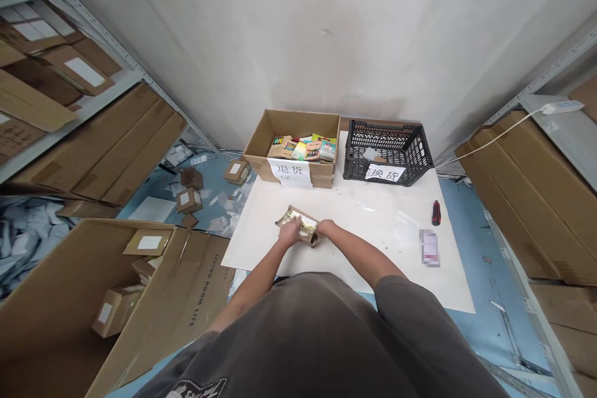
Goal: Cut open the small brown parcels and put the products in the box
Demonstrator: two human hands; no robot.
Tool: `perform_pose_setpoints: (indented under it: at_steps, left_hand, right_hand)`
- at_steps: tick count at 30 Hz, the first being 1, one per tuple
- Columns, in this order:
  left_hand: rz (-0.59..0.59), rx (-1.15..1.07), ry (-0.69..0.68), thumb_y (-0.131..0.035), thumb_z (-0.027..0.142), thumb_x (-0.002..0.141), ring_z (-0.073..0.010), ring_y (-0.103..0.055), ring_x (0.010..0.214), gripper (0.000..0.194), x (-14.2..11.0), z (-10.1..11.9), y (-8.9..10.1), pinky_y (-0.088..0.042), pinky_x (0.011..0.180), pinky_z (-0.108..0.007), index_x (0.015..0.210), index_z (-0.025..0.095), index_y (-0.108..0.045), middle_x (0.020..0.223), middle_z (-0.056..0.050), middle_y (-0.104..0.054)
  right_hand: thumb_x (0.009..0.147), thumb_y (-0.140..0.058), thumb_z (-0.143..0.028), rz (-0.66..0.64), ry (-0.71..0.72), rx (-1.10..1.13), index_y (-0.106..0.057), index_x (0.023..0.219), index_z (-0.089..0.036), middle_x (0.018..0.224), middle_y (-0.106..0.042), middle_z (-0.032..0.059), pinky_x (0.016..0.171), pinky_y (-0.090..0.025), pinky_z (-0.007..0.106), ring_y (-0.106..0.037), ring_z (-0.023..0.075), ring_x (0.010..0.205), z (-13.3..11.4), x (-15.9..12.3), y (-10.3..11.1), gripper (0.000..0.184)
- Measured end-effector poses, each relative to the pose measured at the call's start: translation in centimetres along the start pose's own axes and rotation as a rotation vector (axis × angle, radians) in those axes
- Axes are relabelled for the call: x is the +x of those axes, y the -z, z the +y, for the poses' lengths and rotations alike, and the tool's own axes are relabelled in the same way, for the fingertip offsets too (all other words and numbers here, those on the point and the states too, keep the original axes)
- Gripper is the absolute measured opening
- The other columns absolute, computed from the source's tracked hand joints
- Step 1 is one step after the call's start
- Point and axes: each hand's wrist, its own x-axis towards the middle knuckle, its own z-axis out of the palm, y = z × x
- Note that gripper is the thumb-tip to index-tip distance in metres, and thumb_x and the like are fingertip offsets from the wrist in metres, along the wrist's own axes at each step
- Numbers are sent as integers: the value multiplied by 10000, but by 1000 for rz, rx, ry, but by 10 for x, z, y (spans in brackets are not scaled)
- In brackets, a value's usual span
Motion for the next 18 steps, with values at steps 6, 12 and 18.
perform_pose_setpoints:
  at_steps: [6, 12, 18]
  left_hand:
    - [-4, 3, -129, -951, 296, 592, -357, -322, 1544, 913, 6, -7, -1, -356, 1194, -429, 1383, 223, -501, 1624, -176, -420]
    - [67, -7, -146, -954, 325, 615, -382, -321, 1539, 728, -4, 0, -12, -336, 1212, -474, 1237, 229, -589, 1640, -162, -398]
    - [112, -18, -19, -940, 318, 647, -354, -407, 1494, 864, -11, 12, -13, -389, 1139, -405, 1379, 189, -499, 1537, -206, -515]
  right_hand:
    - [877, -693, -181, -214, -21, -105, -694, 1084, -130, 936, -731, 139, 530, -584, 342, -724, 245, 568, 46, -38, 4, 214]
    - [1067, -434, -428, -106, 43, 150, -597, 1209, -189, 1011, -734, 83, 484, -505, 226, -656, 122, 448, 61, -49, -18, 322]
    - [1021, -519, -508, -172, -65, 231, -648, 1093, -145, 755, -711, 66, 473, -502, 246, -678, 186, 475, 60, -45, -39, 392]
